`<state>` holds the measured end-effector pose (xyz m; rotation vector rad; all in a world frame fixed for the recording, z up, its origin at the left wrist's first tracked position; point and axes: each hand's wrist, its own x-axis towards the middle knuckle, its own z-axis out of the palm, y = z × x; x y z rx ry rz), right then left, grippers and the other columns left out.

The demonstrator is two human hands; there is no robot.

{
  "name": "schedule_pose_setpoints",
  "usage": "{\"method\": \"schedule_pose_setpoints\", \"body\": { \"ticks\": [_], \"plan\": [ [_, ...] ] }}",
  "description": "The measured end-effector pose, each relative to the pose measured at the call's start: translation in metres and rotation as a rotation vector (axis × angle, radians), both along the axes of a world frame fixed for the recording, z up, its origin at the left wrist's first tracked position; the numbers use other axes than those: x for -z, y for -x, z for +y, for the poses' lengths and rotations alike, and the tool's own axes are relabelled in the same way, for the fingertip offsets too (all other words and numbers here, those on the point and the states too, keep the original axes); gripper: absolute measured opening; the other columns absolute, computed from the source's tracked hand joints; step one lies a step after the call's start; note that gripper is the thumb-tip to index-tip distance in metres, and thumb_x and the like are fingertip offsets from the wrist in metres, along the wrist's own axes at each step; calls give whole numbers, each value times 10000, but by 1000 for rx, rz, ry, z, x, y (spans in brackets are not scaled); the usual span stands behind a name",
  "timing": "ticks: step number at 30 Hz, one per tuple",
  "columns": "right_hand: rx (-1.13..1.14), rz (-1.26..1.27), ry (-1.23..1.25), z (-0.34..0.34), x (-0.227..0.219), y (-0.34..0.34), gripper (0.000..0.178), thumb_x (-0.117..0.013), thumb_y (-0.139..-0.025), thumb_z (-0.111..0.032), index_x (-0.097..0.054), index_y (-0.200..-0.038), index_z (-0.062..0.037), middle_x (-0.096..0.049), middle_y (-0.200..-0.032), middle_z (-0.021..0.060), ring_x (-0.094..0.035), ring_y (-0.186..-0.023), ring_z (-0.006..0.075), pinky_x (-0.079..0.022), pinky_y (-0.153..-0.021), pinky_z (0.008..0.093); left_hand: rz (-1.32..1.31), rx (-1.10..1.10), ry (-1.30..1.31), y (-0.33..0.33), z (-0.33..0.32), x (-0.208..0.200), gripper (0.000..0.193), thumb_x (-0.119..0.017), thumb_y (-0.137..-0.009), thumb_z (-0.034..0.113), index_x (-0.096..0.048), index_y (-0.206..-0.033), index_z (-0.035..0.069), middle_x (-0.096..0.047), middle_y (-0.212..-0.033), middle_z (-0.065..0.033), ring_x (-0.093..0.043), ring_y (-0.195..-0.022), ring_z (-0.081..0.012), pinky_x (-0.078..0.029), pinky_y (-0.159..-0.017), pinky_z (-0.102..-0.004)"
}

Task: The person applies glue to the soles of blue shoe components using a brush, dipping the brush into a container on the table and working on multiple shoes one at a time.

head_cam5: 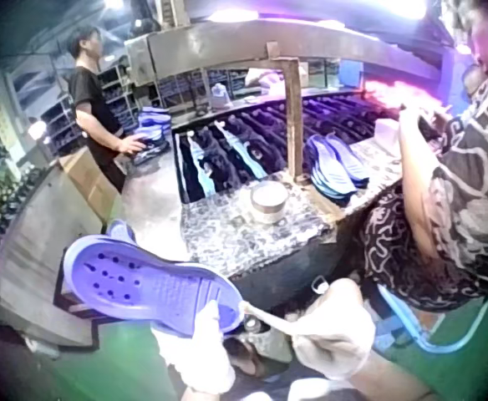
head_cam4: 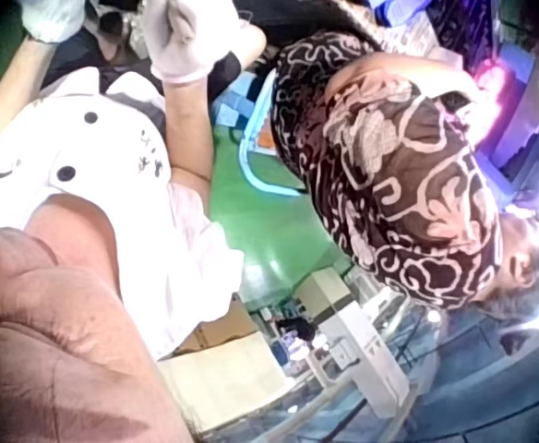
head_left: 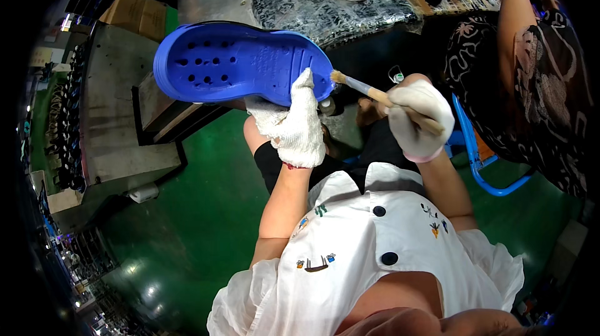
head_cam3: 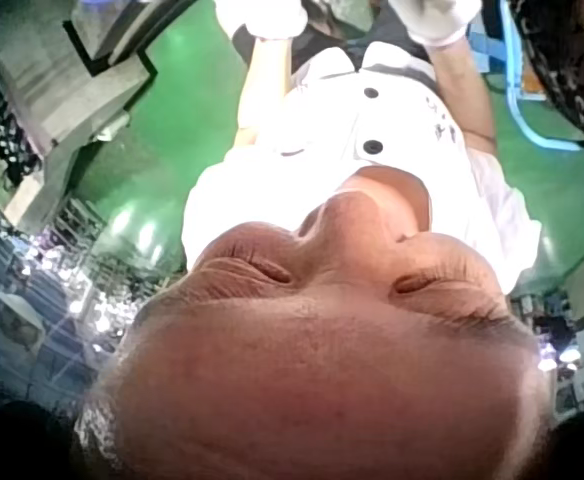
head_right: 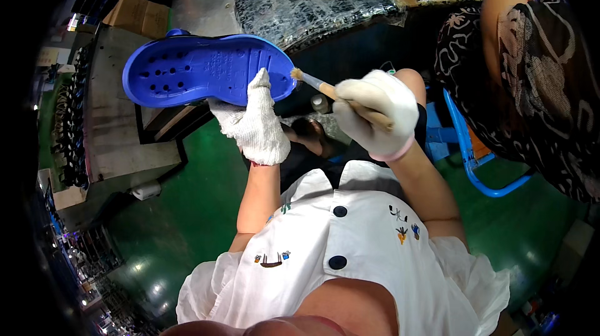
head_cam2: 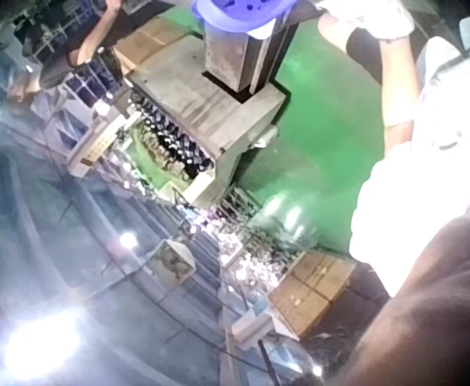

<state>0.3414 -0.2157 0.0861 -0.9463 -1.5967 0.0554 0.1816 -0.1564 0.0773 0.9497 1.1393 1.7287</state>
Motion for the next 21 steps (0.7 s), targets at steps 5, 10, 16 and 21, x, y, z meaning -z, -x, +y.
{"method": "schedule_pose_setpoints", "body": {
  "ticks": [5,10,16,21],
  "plan": [
    [167,48,20,3,6,-4,144,-666,-702,28,-650,-841,-5,-634,-711,84,-558,-550,211,-426,-496,288,111,-92,-91,1,4,12,549,-794,-749,50,-470,-1182,-40,-601,-1067,-142,-598,-922,-189,-529,-792,-312],
    [10,47,92,1,7,11,107,-668,-746,-2,-646,-847,-30,-617,-694,81,-553,-567,211,-420,-504,296,92,-87,-8,2,-1,10,568,-804,-738,57,-471,-1186,-50,-601,-1073,-138,-603,-913,-198,-534,-776,-330],
    [174,424,252,3,52,-16,85,-585,-837,24,-597,-919,7,-607,-753,64,-580,-628,128,-474,-565,253,58,-115,-65,-6,16,15,601,-755,-763,-3,-430,-1268,20,-591,-1119,-108,-620,-929,-185,-547,-809,-315],
    [396,565,668,16,169,-44,191,-588,-895,-220,-645,-848,-44,-654,-733,82,-665,-699,186,-513,-657,329,155,514,316,-21,17,-12,434,-698,-836,74,-482,-1207,8,-607,-1098,-99,-604,-920,-148,-531,-778,-310]
  ]
}}
